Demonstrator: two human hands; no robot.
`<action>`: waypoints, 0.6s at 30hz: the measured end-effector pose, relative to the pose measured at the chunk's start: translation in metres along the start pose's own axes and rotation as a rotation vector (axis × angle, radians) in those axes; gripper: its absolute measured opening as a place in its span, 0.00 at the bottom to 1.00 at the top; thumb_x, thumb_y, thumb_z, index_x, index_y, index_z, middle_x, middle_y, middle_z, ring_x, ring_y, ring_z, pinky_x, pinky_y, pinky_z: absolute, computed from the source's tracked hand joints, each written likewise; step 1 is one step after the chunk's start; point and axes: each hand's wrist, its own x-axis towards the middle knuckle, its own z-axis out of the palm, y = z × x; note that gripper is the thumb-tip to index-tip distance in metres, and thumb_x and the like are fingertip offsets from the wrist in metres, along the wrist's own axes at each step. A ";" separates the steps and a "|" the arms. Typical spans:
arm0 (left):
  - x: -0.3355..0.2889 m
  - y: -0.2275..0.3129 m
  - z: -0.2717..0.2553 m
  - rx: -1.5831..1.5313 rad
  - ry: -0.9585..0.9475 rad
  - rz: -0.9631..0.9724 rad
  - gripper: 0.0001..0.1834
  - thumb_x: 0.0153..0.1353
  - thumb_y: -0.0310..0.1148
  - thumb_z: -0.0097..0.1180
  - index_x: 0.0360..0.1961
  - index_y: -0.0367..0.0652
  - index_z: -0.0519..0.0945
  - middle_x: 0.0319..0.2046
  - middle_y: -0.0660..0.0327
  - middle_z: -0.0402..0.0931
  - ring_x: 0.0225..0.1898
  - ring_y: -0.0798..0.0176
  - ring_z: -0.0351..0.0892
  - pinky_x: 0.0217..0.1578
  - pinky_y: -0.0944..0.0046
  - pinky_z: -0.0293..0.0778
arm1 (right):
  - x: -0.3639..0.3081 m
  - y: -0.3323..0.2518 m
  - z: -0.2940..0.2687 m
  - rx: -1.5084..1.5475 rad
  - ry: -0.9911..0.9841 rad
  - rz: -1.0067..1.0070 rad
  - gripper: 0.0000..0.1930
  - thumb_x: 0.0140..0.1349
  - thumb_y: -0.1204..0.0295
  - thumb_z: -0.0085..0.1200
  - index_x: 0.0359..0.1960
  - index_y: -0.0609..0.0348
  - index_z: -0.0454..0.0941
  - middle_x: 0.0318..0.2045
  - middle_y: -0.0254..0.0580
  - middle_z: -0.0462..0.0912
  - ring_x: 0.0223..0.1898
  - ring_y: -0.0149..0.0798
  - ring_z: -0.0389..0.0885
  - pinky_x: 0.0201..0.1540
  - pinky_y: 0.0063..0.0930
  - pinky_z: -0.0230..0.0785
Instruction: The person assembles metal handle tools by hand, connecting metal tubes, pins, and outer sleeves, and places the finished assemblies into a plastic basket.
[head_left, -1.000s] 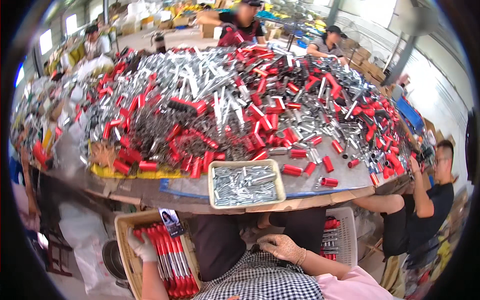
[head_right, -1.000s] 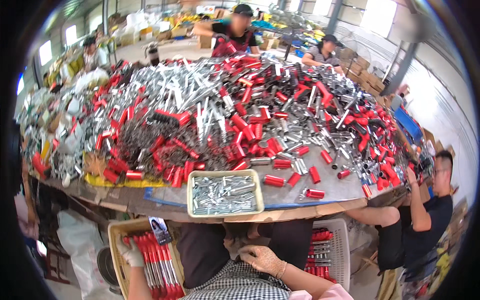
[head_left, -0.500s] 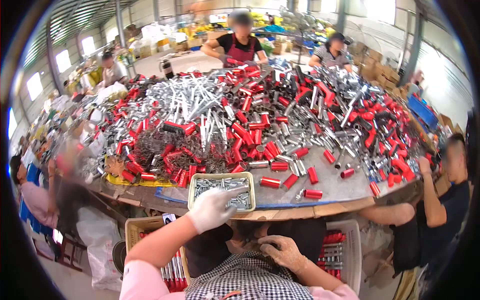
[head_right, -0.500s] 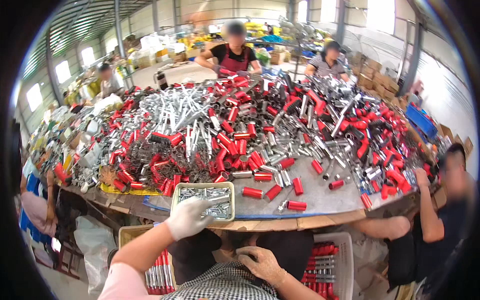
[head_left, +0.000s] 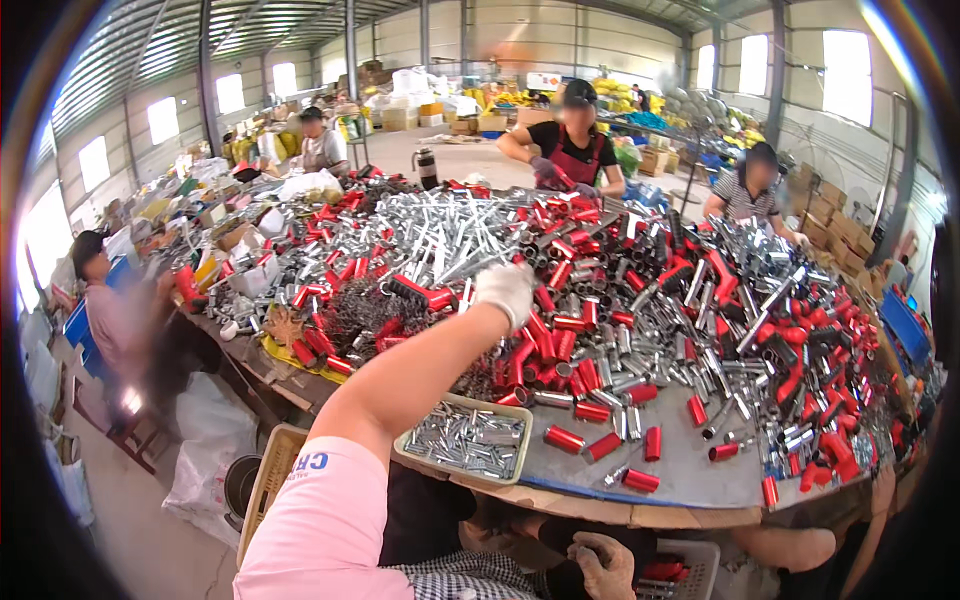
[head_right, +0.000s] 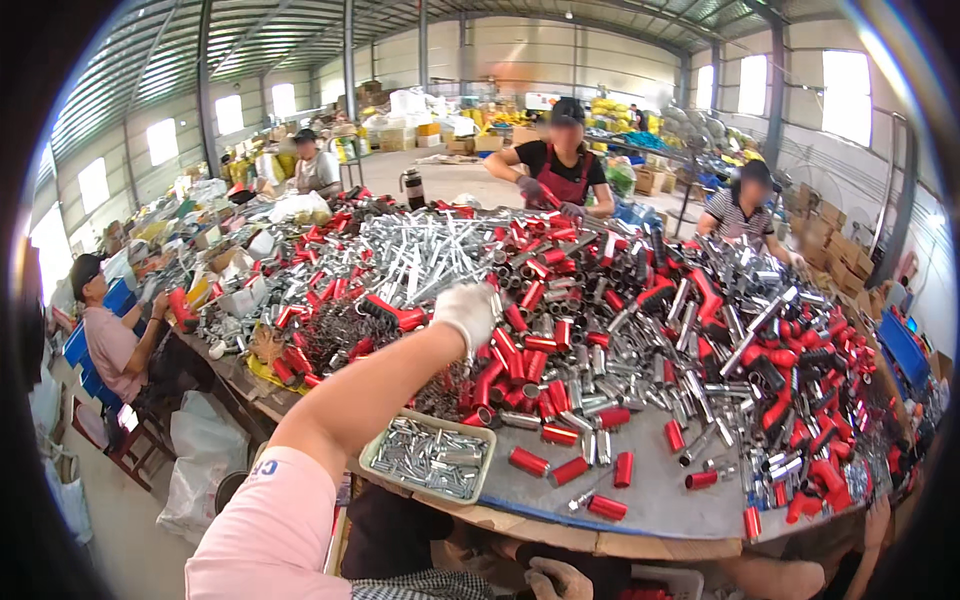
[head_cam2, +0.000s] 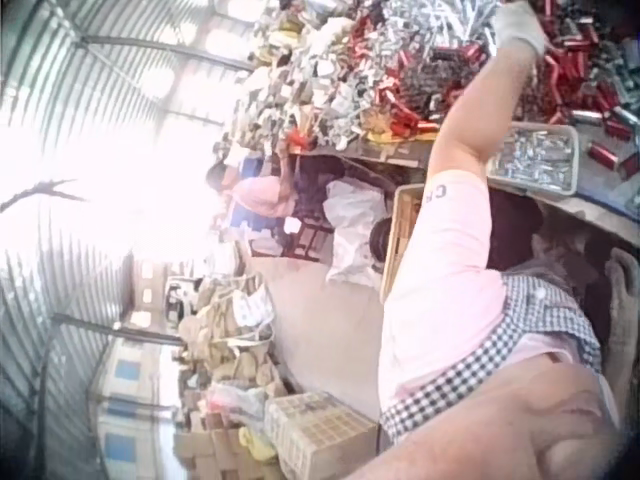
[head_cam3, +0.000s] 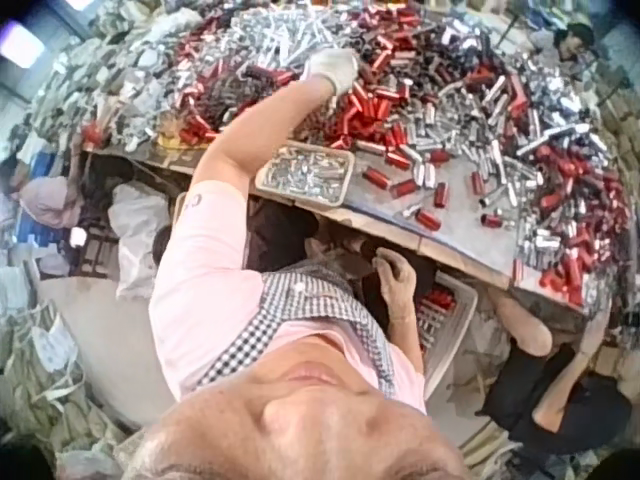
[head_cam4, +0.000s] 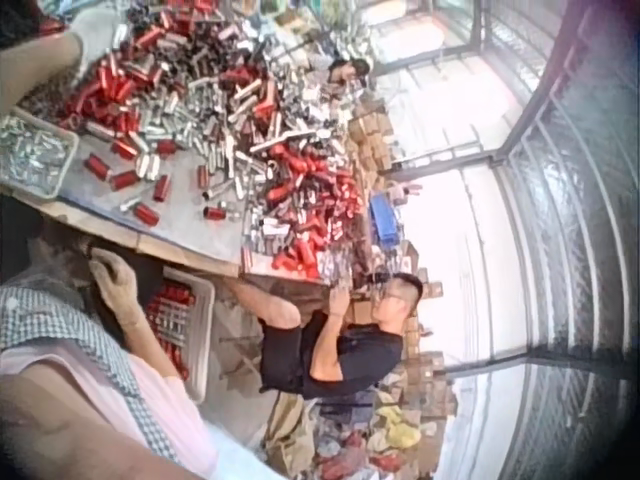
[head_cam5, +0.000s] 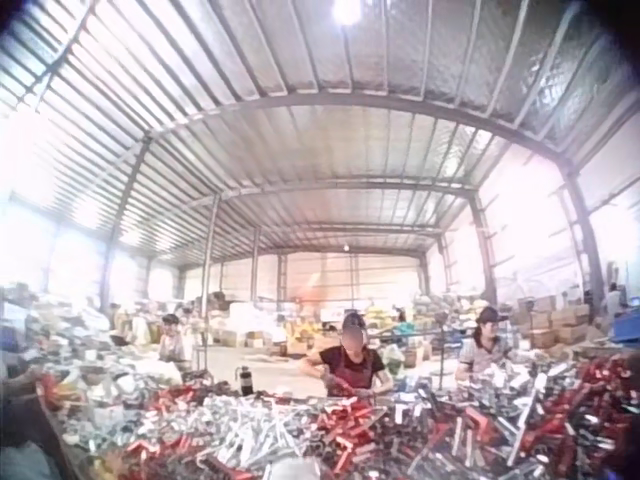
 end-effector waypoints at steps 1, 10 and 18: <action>0.021 -0.026 -0.004 0.093 -0.078 -0.093 0.14 0.57 0.34 0.53 0.45 0.43 0.80 0.42 0.52 0.83 0.43 0.50 0.83 0.41 0.55 0.79 | -0.001 0.001 0.000 0.005 -0.028 -0.020 0.12 0.62 0.76 0.55 0.46 0.67 0.80 0.37 0.43 0.84 0.37 0.31 0.82 0.42 0.22 0.74; 0.058 -0.160 0.057 0.029 -0.265 -0.443 0.18 0.61 0.34 0.49 0.50 0.41 0.81 0.49 0.50 0.80 0.52 0.52 0.80 0.49 0.52 0.75 | 0.036 -0.041 0.005 -0.181 -0.123 -0.272 0.09 0.59 0.76 0.56 0.41 0.64 0.81 0.34 0.45 0.84 0.35 0.40 0.83 0.41 0.28 0.74; -0.017 -0.088 -0.040 -0.478 0.247 0.044 0.14 0.59 0.41 0.58 0.39 0.43 0.84 0.35 0.54 0.84 0.35 0.54 0.84 0.40 0.57 0.78 | 0.043 -0.047 0.001 -0.257 -0.023 -0.327 0.11 0.56 0.79 0.58 0.42 0.64 0.80 0.35 0.49 0.82 0.36 0.44 0.82 0.42 0.31 0.74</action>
